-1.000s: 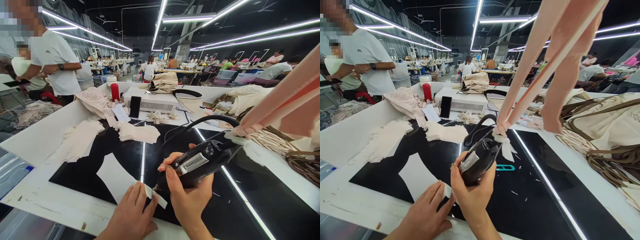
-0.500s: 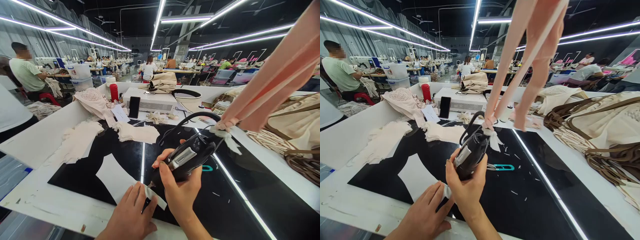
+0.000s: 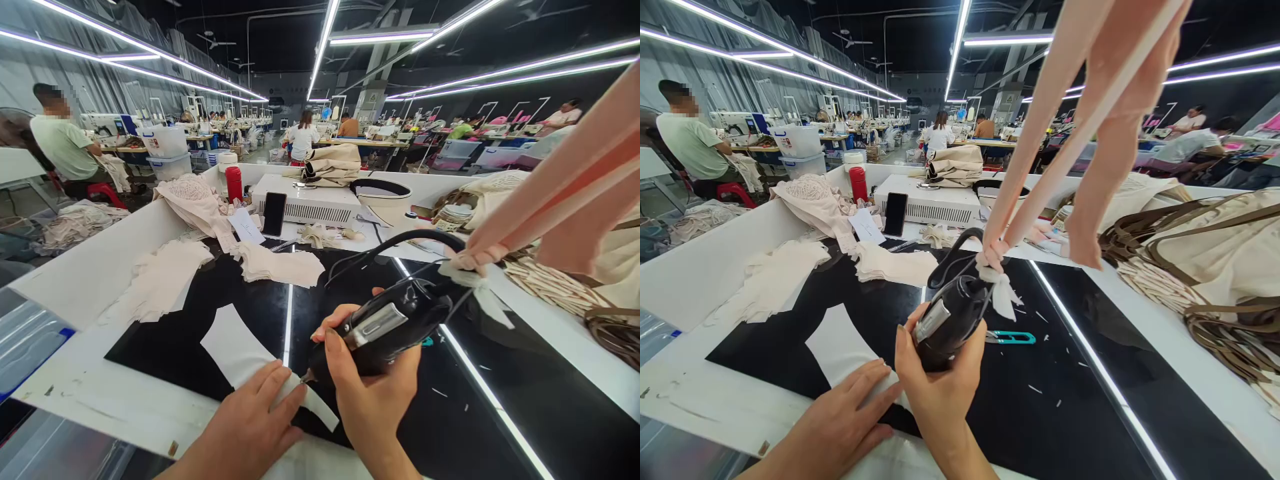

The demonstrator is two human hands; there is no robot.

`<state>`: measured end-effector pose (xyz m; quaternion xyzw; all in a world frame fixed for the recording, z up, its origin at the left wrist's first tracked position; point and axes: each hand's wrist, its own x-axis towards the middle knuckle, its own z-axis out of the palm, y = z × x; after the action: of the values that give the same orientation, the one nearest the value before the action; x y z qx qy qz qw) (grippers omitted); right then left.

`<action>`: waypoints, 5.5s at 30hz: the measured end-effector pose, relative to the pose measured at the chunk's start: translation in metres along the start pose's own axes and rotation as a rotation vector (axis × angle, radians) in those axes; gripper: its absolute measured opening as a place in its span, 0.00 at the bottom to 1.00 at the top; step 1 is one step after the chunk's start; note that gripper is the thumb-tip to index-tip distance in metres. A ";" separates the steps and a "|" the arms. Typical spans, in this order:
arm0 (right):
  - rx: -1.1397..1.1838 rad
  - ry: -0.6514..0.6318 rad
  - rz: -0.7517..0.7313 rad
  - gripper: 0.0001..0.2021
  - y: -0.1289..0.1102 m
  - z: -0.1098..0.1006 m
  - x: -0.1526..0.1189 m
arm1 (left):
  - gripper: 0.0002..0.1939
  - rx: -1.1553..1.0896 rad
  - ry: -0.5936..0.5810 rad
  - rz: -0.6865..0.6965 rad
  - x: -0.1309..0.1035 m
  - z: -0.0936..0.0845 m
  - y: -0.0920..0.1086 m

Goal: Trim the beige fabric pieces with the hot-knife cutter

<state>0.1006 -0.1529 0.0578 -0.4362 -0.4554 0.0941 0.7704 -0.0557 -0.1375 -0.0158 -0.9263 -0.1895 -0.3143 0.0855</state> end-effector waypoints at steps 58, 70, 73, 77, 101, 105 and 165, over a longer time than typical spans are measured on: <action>0.156 -0.071 0.128 0.18 0.001 0.009 0.002 | 0.33 -0.070 -0.143 -0.043 -0.012 0.003 0.004; 0.171 -0.053 0.103 0.25 0.001 0.010 0.003 | 0.27 -0.070 -0.045 -0.053 -0.015 0.009 0.002; 0.166 -0.074 0.117 0.24 0.001 0.009 0.002 | 0.26 -0.070 -0.047 -0.048 -0.014 0.009 0.002; 0.145 -0.081 0.135 0.19 0.001 0.008 0.001 | 0.27 -0.076 -0.104 -0.048 -0.014 0.008 0.003; 0.196 -0.116 0.114 0.14 0.006 0.015 0.002 | 0.30 -0.092 -0.102 -0.071 -0.012 -0.002 0.003; 0.139 -0.133 0.133 0.16 -0.001 0.008 0.012 | 0.21 -0.167 -0.212 -0.135 -0.012 -0.010 -0.002; 0.221 -0.152 0.143 0.17 -0.007 -0.029 0.000 | 0.11 -0.204 -0.195 0.080 0.014 0.002 -0.014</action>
<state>0.1218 -0.1743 0.0575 -0.3718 -0.4670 0.2312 0.7683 -0.0497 -0.1200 -0.0080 -0.9631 -0.1267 -0.2368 -0.0154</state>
